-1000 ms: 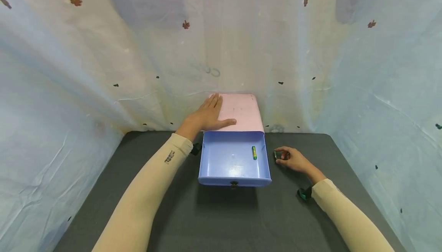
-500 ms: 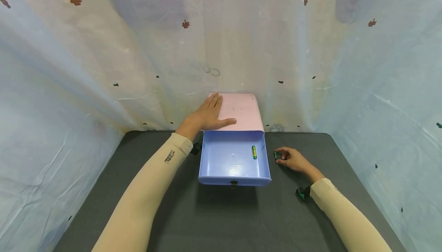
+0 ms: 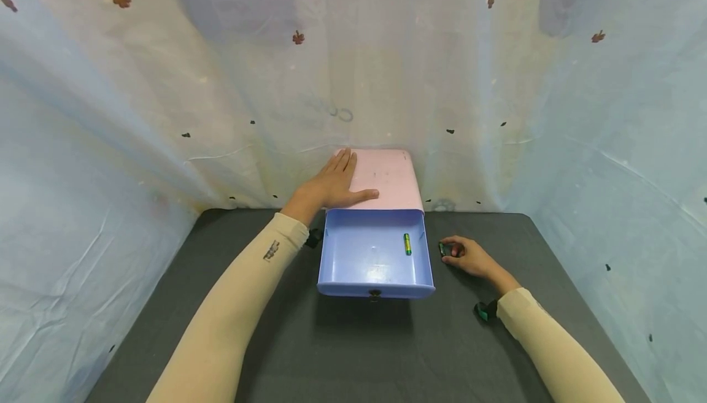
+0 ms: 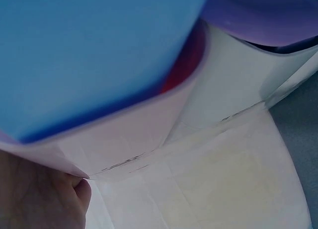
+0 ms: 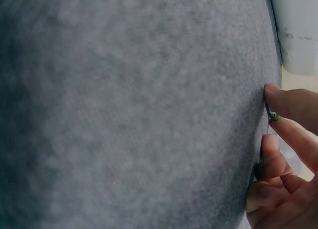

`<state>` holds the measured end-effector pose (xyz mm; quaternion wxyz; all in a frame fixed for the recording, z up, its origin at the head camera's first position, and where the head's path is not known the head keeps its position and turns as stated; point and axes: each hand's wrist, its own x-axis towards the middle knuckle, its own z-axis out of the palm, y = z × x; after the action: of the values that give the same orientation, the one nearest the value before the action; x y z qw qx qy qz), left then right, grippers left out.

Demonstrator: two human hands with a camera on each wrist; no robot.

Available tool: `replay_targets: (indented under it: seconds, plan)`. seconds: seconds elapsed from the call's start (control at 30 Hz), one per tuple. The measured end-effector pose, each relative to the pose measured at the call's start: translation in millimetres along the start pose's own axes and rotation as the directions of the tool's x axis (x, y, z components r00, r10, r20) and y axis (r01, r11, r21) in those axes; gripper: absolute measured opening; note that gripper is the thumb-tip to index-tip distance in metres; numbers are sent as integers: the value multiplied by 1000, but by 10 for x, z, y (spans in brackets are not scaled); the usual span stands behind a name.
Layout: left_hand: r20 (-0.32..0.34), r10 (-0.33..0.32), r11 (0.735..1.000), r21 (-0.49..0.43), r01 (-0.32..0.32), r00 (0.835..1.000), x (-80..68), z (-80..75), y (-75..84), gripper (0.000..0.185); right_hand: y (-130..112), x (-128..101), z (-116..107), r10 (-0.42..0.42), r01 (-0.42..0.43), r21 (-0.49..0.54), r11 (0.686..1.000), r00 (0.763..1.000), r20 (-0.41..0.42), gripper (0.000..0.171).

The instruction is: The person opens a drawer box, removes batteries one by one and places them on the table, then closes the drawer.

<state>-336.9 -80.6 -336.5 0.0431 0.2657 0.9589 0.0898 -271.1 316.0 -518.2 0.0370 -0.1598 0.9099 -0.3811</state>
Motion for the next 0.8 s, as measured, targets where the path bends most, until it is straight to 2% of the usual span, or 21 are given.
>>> replay_targets:
  seconds: [0.6,0.8]
  plan:
    - [-9,-1,1000,5,1,1000,7,-1,3,125,2,-54,-21,11,-9,52,999,1000,-23,60]
    - [-2,-2,1000,5,2,1000,9,3,3,126,-83,-125,-53,7,-7,2,1000,999,-50,60]
